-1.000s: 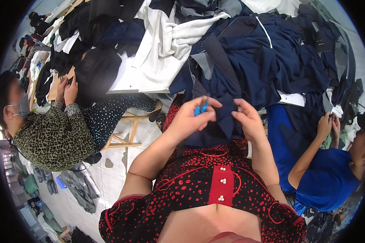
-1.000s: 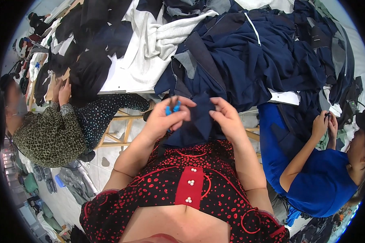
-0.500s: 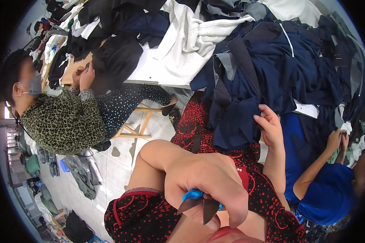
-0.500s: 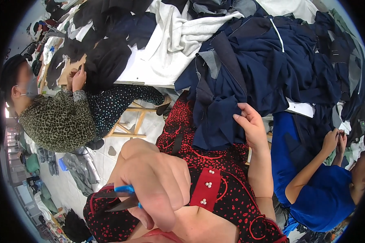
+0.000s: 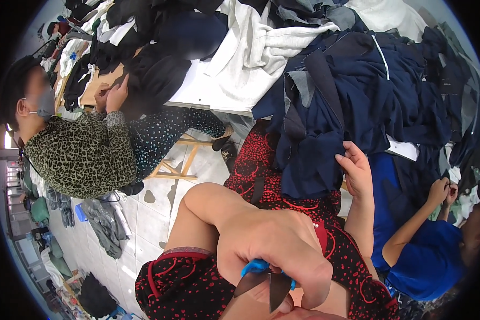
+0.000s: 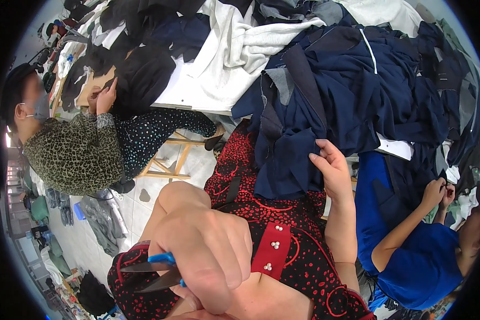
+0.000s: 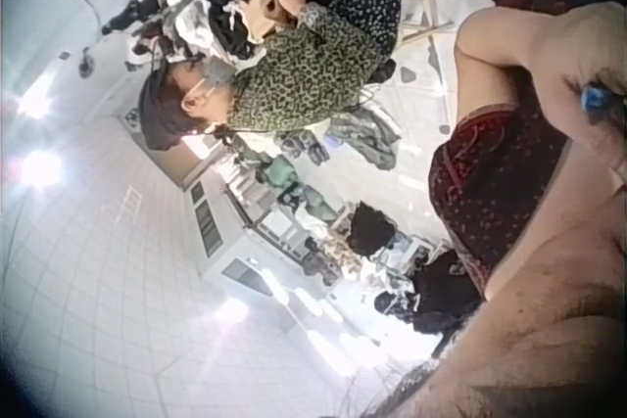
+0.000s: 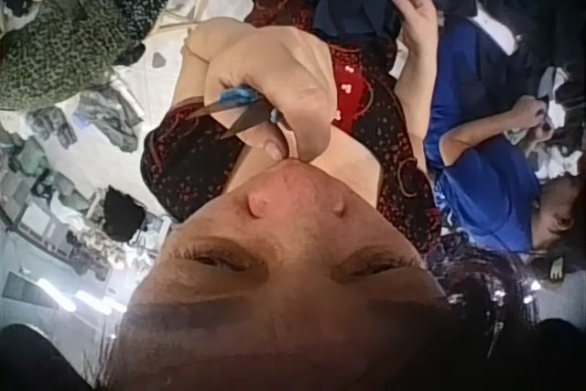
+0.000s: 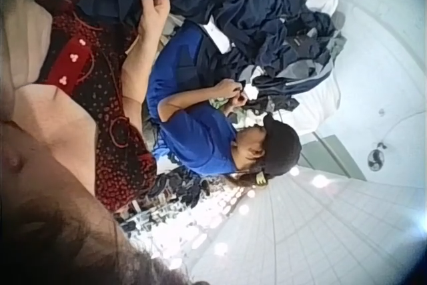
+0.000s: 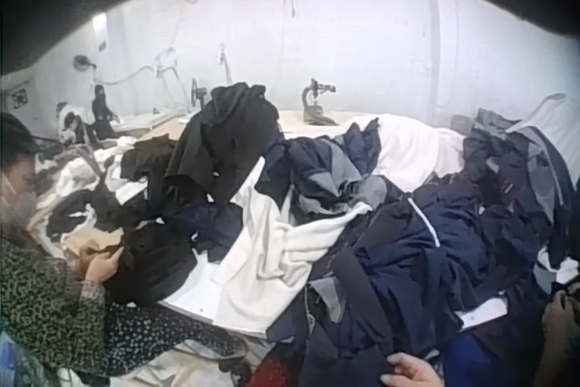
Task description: Trimming excess threads and fabric from garment pieces using snips.
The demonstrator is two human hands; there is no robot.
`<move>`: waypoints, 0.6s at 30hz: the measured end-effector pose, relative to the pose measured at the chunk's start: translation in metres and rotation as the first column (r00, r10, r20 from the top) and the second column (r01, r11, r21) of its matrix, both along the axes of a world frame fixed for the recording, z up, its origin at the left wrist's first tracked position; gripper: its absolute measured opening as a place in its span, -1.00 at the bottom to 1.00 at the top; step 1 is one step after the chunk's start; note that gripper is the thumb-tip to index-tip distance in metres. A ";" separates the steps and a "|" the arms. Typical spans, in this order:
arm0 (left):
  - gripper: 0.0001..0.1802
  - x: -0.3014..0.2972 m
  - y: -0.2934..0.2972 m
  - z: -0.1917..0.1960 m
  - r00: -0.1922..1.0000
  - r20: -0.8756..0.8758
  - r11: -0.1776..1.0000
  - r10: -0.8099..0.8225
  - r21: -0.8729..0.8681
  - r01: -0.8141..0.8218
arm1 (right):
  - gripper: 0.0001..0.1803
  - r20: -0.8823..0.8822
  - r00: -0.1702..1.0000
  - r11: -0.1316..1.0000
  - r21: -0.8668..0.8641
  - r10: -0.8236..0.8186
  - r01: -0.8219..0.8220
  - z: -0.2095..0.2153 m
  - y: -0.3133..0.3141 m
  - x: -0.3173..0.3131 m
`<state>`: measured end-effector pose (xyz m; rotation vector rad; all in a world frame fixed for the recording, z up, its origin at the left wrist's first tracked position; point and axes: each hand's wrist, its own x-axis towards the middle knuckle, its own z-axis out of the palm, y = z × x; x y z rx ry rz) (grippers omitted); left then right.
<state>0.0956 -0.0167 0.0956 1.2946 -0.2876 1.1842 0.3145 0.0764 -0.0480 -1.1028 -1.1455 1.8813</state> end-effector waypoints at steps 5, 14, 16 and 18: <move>-0.88 -0.009 0.007 0.004 0.990 -0.033 0.991 -0.135 -0.018 0.135 | -0.67 0.007 1.000 1.000 0.019 -0.007 0.007 0.005 -0.001 -0.002; -0.84 -0.074 0.025 -0.108 0.865 -0.239 0.400 0.441 -0.810 -0.428 | -0.66 0.050 0.995 0.996 0.023 -0.087 0.086 0.004 -0.003 -0.002; -0.84 -0.098 0.018 -0.147 0.830 -0.346 0.220 0.437 -0.854 -0.472 | -0.65 0.049 0.994 0.995 0.018 -0.099 0.098 0.002 -0.001 -0.001; -0.80 -0.119 0.006 -0.186 0.784 -0.448 0.115 0.430 -0.834 -0.540 | -0.65 0.030 0.994 0.995 0.001 -0.102 0.102 0.005 0.001 -0.004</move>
